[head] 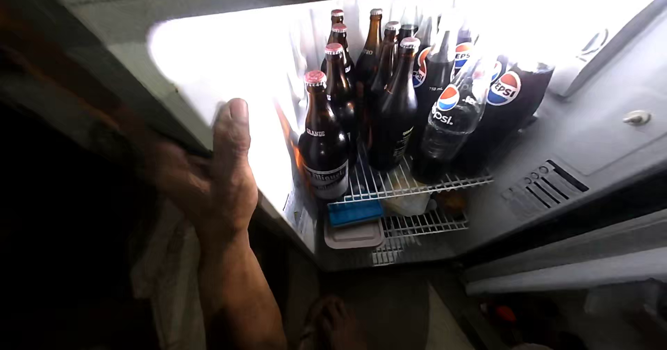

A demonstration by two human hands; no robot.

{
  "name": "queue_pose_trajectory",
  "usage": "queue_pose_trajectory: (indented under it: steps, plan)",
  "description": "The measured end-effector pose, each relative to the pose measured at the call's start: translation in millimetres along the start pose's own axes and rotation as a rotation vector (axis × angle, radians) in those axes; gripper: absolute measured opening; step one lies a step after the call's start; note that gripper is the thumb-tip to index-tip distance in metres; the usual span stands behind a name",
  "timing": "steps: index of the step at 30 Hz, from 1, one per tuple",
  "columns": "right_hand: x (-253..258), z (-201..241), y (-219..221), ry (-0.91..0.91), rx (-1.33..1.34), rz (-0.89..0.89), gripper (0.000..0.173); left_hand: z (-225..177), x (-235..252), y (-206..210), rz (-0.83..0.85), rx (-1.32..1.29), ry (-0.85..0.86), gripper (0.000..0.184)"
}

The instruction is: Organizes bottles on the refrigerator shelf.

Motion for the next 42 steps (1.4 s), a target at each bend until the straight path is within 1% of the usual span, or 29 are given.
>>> queue_pose_trajectory:
  steps: [1,4,7,9,10,12,14,17,19,23,26,28,31,33,34,36,39,42]
  plan:
    - [2,-2,0,0.014,-0.001,0.015,0.044,1,-1,-1,-0.004,0.008,-0.009,0.066]
    - [8,-8,-2,0.098,0.051,0.171,0.057,2,0,-1,-0.001,0.005,-0.017,0.067]
    - [15,-21,2,0.129,0.087,0.237,0.068,4,1,-1,-0.009,-0.006,-0.013,0.067]
    - [22,-35,7,0.133,0.143,0.250,0.077,7,1,-1,-0.011,-0.008,-0.026,0.071]
    - [24,-41,10,0.117,0.182,0.229,0.081,8,1,-1,-0.014,-0.005,-0.032,0.073]
    - [27,-50,14,0.094,0.241,0.216,0.085,8,1,-1,-0.019,0.008,-0.048,0.074]
    - [27,-55,18,0.077,0.253,0.194,0.086,10,1,-2,-0.018,0.031,-0.062,0.077]
    - [25,-54,18,0.093,0.257,0.211,0.088,13,1,-4,-0.009,0.052,-0.045,0.080]
    - [24,-51,16,0.096,0.270,0.212,0.087,13,1,-5,-0.023,0.065,-0.049,0.078]
    - [20,-43,6,0.087,0.316,0.217,0.088,11,2,-3,-0.011,0.046,-0.037,0.078]
    - [23,-50,12,0.094,0.289,0.221,0.084,10,3,-2,-0.021,0.039,-0.036,0.080]
    - [23,-53,15,0.097,0.289,0.215,0.085,10,3,-3,-0.024,0.046,-0.034,0.080]
    - [23,-54,16,0.092,0.294,0.216,0.085,10,2,-2,-0.007,0.040,-0.045,0.077]
    - [24,-58,18,0.087,0.276,0.204,0.088,8,2,-2,-0.019,0.022,-0.036,0.068]
    - [24,-58,17,0.083,0.273,0.193,0.090,7,1,-2,-0.025,0.026,-0.035,0.066]
    - [23,-54,11,0.088,0.288,0.177,0.094,5,1,-1,-0.024,0.031,-0.031,0.071]
    - [19,-49,6,0.136,0.284,0.220,0.095,6,1,0,-0.014,0.005,-0.027,0.077]
    - [15,-43,2,0.132,0.289,0.227,0.092,6,0,0,-0.016,-0.017,-0.032,0.074]
Point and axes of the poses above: each hand's wrist, its own x-axis towards the middle knuckle, its own y-axis out of the palm, z = x × y, the point moved 8 cm from there along x, towards the middle knuckle, and after that the axes turned 5 degrees about z, right-handed, at the moved point
